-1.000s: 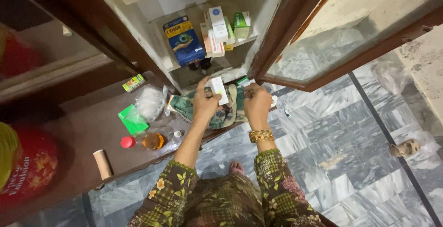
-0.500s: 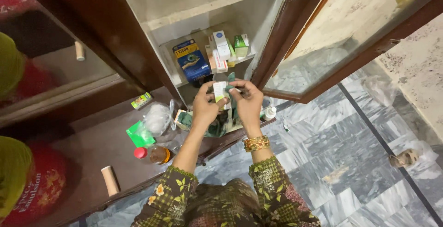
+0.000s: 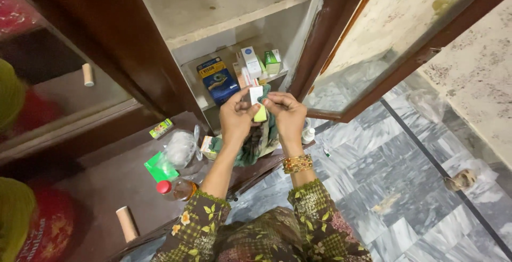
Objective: The person organizes various medicine boxes and bottles on a shelf, handling items individually to arrange them within the cabinet.
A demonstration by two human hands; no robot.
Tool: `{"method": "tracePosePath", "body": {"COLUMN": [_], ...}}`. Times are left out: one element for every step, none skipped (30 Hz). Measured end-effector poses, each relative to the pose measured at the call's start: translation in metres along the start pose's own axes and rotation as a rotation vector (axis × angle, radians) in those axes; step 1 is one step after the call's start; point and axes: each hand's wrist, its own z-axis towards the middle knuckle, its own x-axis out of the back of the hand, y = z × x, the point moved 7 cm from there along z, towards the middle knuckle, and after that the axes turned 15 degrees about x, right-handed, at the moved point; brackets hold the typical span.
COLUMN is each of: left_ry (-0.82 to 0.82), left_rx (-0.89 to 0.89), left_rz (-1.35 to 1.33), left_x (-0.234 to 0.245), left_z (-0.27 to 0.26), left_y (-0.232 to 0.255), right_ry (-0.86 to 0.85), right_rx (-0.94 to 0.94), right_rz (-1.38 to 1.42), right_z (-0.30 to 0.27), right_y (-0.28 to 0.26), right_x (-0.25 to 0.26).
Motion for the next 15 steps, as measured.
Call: {"method": "tracePosePath", "body": {"left_ry": [-0.01,-0.021,-0.031,-0.027,-0.022,-0.017,-0.018,-0.02,-0.021,-0.008,0.008,0.023,-0.017,-0.056,-0.094], "left_rx": [-0.032,-0.064,-0.096,-0.104,-0.112,-0.12,-0.144,-0.168,-0.198,-0.215,-0.228,-0.24,-0.209,-0.179,-0.147], "left_rz": [-0.032,-0.064,-0.096,-0.088,-0.079,-0.07,-0.025,0.02,0.065,0.119,0.171,0.223,0.179,0.135,0.092], "left_x": [-0.001,-0.001,-0.001,-0.001,-0.001,-0.002,-0.005,-0.009,-0.012,-0.014,-0.016,-0.019,-0.022,-0.026,-0.028], "left_z": [0.002,0.004,0.005,0.007,0.008,0.008,0.005,0.003,0.002,0.001,-0.002,-0.003,-0.003,-0.002,-0.002], "left_y": [0.004,0.009,0.013,0.016,0.019,0.021,0.021,0.022,0.024,0.024,0.021,0.018,0.014,0.01,0.007], "right_ry": [-0.008,-0.016,-0.023,-0.023,-0.023,-0.023,0.0,0.022,0.044,0.066,0.085,0.105,0.11,0.115,0.12], "right_rx": [0.003,0.005,0.007,0.0,-0.008,-0.016,-0.04,-0.065,-0.086,-0.06,-0.038,-0.016,-0.023,-0.03,-0.038], "right_rz": [-0.015,-0.03,-0.045,-0.047,-0.048,-0.049,-0.027,-0.006,0.019,0.024,0.026,0.028,0.038,0.048,0.058], "right_z": [-0.001,-0.004,-0.007,-0.008,-0.01,-0.011,-0.01,-0.006,0.001,0.009,0.016,0.021,0.025,0.029,0.029], "right_y": [-0.002,-0.003,-0.005,-0.006,-0.007,-0.007,-0.005,-0.003,0.0,-0.001,-0.002,-0.003,-0.003,-0.003,-0.004], "right_x": [0.001,0.001,0.001,0.001,0.001,0.002,0.004,0.006,0.007,0.008,0.01,0.014,0.016,0.018,0.019]}}
